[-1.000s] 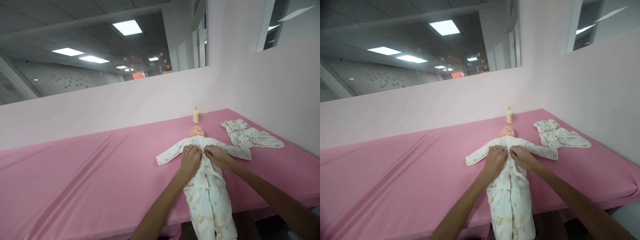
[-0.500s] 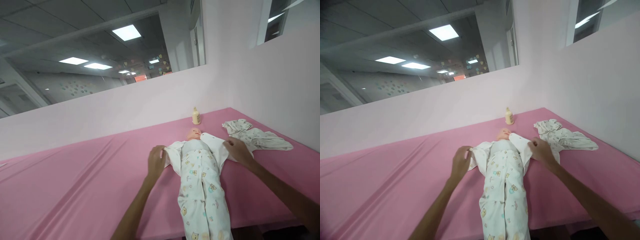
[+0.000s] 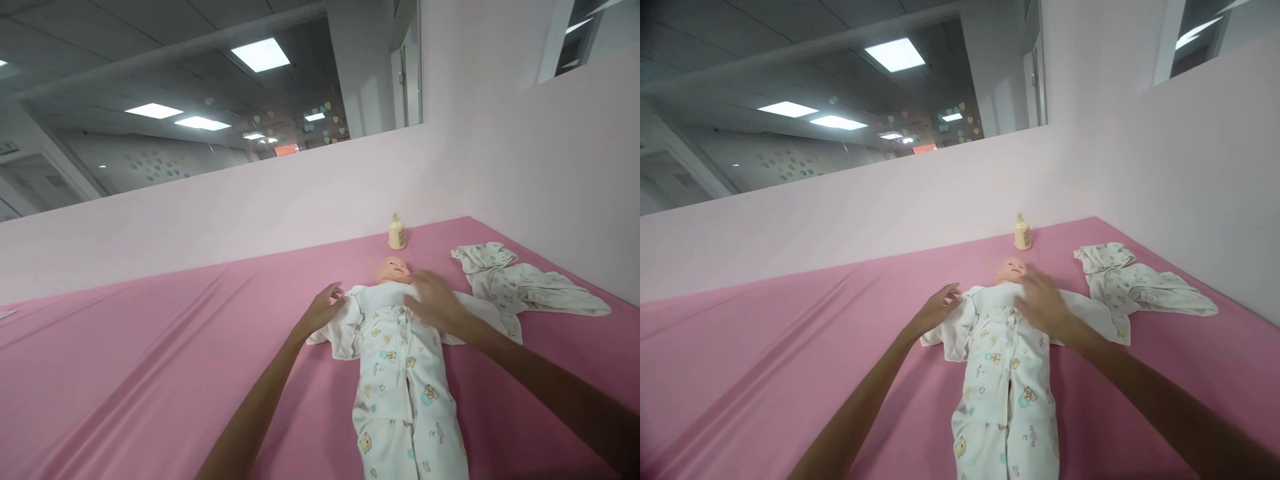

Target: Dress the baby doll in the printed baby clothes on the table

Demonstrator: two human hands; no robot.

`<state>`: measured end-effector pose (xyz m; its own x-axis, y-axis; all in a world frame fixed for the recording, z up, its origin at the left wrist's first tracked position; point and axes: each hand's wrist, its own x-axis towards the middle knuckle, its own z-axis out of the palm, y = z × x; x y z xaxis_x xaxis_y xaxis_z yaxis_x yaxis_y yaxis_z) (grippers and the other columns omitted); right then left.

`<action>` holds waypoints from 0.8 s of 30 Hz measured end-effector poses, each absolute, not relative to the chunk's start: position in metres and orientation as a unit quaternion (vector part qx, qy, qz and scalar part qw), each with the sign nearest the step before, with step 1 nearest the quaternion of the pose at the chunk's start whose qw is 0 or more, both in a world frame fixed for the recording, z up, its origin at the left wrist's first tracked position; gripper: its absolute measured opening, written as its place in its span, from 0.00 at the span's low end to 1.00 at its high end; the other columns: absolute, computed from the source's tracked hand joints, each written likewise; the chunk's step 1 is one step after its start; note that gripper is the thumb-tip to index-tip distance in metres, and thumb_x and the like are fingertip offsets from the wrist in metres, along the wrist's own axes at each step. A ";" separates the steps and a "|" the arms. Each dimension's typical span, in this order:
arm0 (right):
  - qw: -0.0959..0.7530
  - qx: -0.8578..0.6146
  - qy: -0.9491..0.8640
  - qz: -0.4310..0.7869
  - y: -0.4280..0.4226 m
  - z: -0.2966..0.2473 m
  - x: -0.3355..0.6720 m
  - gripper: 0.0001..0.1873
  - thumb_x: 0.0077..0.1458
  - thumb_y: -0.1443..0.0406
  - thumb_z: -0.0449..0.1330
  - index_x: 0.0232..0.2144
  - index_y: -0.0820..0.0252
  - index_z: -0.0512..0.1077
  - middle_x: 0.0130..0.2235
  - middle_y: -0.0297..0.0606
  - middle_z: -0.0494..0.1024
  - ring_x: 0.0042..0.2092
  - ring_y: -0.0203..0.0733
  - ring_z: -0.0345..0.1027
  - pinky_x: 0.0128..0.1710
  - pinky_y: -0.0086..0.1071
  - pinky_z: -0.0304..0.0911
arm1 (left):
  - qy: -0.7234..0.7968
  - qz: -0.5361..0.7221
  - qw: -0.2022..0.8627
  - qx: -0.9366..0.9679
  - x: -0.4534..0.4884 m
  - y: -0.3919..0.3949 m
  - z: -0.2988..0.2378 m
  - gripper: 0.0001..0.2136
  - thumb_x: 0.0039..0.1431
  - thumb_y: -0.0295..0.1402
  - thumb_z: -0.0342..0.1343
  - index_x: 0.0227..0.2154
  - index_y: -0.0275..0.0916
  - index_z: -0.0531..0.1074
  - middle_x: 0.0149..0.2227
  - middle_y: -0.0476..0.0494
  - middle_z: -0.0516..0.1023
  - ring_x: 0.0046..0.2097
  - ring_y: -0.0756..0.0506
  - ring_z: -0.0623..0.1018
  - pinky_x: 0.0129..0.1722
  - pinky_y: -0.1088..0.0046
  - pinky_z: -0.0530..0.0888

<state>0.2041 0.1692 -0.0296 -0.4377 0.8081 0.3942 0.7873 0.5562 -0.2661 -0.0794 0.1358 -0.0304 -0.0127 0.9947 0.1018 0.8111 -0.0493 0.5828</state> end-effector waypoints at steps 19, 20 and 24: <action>-0.034 -0.371 -0.926 0.065 0.202 -0.013 0.096 0.27 0.46 0.63 0.61 0.51 0.60 0.66 0.52 0.49 0.70 0.55 0.54 0.62 0.55 0.48 0.54 | 0.753 0.031 -0.020 0.656 -0.105 0.118 -0.082 0.13 0.65 0.27 0.38 0.43 0.37 0.68 0.35 0.38 0.78 0.37 0.40 0.79 0.33 0.69 0.66; -0.025 -0.374 -0.924 0.071 0.203 -0.011 0.100 0.28 0.46 0.61 0.61 0.51 0.60 0.65 0.53 0.49 0.70 0.56 0.55 0.62 0.55 0.47 0.53 | 0.758 0.025 -0.018 0.651 -0.108 0.116 -0.085 0.13 0.65 0.27 0.37 0.42 0.36 0.68 0.35 0.37 0.79 0.37 0.39 0.79 0.33 0.68 0.66; 0.001 -0.383 -0.920 0.082 0.205 -0.003 0.112 0.30 0.48 0.57 0.61 0.54 0.57 0.64 0.53 0.47 0.69 0.56 0.55 0.61 0.55 0.45 0.54 | 0.769 -0.002 -0.019 0.639 -0.110 0.112 -0.094 0.12 0.64 0.26 0.39 0.42 0.36 0.68 0.37 0.35 0.79 0.39 0.37 0.79 0.34 0.67 0.67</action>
